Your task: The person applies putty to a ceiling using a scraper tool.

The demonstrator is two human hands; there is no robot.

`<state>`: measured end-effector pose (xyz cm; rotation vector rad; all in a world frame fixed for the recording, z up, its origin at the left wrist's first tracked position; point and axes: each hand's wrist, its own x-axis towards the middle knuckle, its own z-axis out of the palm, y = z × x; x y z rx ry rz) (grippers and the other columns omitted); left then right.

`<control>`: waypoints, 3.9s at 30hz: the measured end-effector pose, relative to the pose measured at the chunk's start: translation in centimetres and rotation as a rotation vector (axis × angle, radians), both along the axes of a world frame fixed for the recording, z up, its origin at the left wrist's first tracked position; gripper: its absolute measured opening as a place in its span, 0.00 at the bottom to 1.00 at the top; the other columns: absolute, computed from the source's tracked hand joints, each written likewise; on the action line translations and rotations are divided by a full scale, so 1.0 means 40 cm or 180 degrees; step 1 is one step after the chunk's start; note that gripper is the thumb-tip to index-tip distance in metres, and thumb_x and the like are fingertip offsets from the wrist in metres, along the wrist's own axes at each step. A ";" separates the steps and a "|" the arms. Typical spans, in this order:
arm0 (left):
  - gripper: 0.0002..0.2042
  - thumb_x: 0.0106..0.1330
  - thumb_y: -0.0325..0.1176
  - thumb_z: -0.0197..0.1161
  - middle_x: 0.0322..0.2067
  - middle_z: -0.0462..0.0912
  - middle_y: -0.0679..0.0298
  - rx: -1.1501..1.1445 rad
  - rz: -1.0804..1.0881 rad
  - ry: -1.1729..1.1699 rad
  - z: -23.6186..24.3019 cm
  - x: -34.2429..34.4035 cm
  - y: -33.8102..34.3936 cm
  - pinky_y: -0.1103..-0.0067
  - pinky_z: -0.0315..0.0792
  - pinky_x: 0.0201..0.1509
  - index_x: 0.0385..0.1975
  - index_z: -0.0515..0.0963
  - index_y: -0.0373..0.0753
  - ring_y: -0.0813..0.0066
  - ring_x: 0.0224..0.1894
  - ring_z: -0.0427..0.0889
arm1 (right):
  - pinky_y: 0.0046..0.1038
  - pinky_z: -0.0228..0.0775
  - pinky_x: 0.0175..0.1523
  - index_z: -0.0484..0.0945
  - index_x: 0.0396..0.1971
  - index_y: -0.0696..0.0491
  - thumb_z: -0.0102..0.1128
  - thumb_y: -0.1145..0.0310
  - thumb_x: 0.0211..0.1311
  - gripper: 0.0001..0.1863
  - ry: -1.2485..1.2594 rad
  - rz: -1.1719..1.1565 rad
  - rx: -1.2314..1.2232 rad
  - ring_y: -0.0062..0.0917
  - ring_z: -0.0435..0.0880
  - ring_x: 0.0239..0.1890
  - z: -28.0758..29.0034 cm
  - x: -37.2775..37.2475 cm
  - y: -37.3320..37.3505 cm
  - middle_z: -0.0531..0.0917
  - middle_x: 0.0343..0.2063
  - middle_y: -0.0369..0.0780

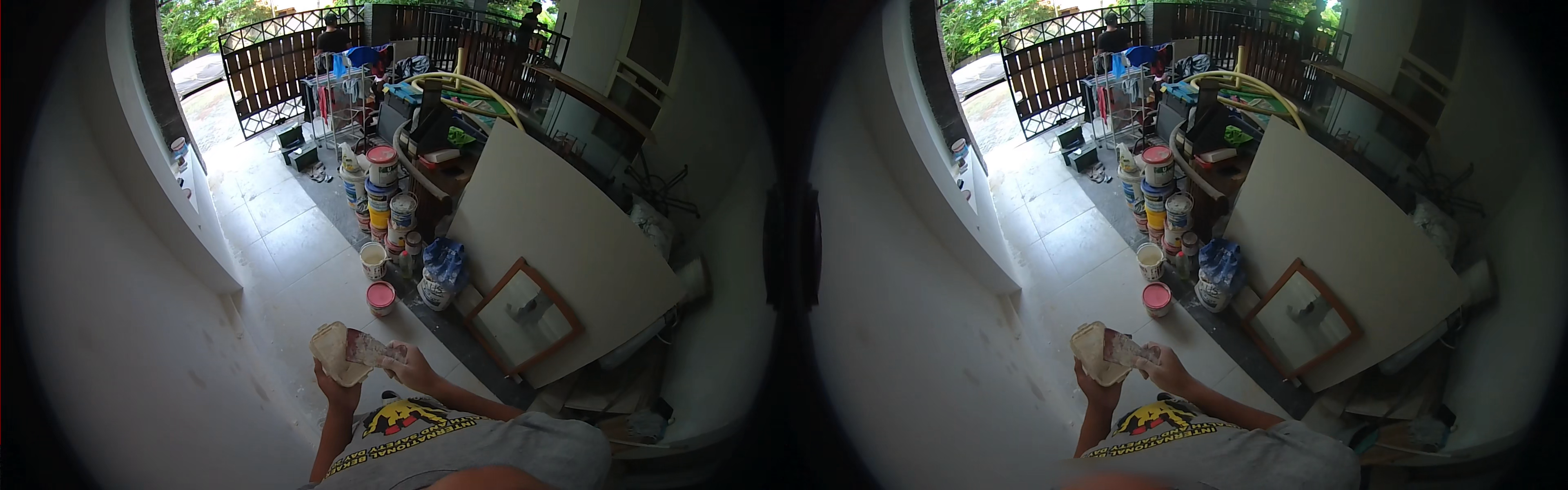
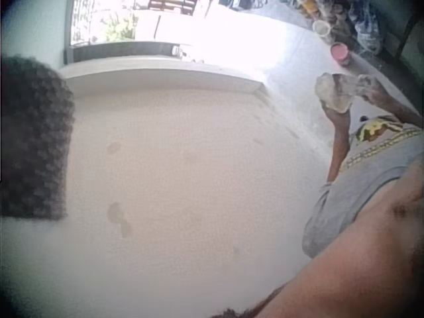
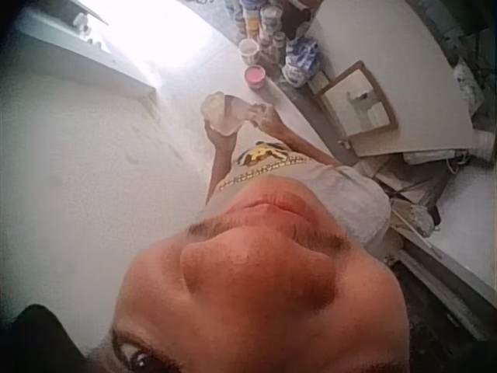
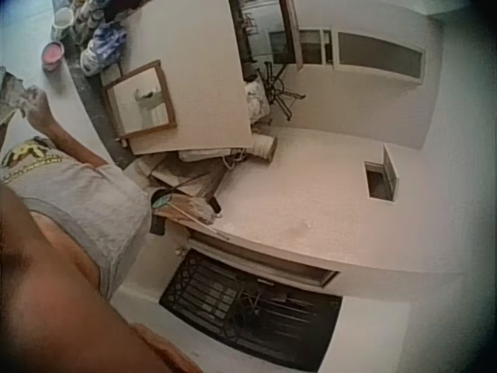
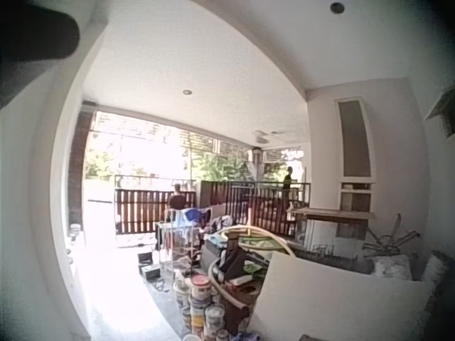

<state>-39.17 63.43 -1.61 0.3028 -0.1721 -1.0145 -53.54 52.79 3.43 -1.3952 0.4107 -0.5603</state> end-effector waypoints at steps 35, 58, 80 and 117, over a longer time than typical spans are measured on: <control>0.30 0.72 0.55 0.43 0.60 0.72 0.52 0.0079 0.2025 -0.0338 -0.053 -0.376 0.697 0.63 0.75 0.60 0.69 0.60 0.44 0.55 0.60 0.74 | 0.17 0.55 0.16 0.72 0.42 0.54 0.61 0.78 0.59 0.12 -0.1520 -0.0829 -0.0346 0.15 0.68 0.14 0.382 -0.246 0.205 0.76 0.21 0.35; 0.28 0.74 0.55 0.39 0.59 0.70 0.61 0.0383 0.2608 -0.0145 -0.046 -0.438 0.752 0.66 0.77 0.55 0.68 0.59 0.48 0.63 0.58 0.75 | 0.21 0.63 0.28 0.73 0.35 0.60 0.57 0.72 0.67 0.06 -0.0027 0.1554 -0.0268 0.14 0.72 0.22 0.039 -0.165 0.570 0.75 0.21 0.33; 0.26 0.75 0.54 0.40 0.58 0.73 0.62 0.0341 0.2025 -0.0307 0.008 -0.356 0.672 0.64 0.72 0.61 0.64 0.65 0.45 0.63 0.60 0.73 | 0.23 0.64 0.29 0.79 0.29 0.59 0.57 0.62 0.70 0.15 0.0484 0.1678 -0.0757 0.15 0.73 0.22 0.003 -0.137 0.508 0.76 0.17 0.32; 0.29 0.73 0.57 0.40 0.57 0.73 0.55 0.0450 0.1517 -0.0371 0.120 0.023 0.376 0.60 0.75 0.57 0.66 0.62 0.43 0.56 0.58 0.75 | 0.23 0.64 0.30 0.78 0.28 0.58 0.54 0.67 0.66 0.11 0.0058 0.1329 -0.0303 0.16 0.73 0.22 0.053 0.171 0.244 0.77 0.18 0.33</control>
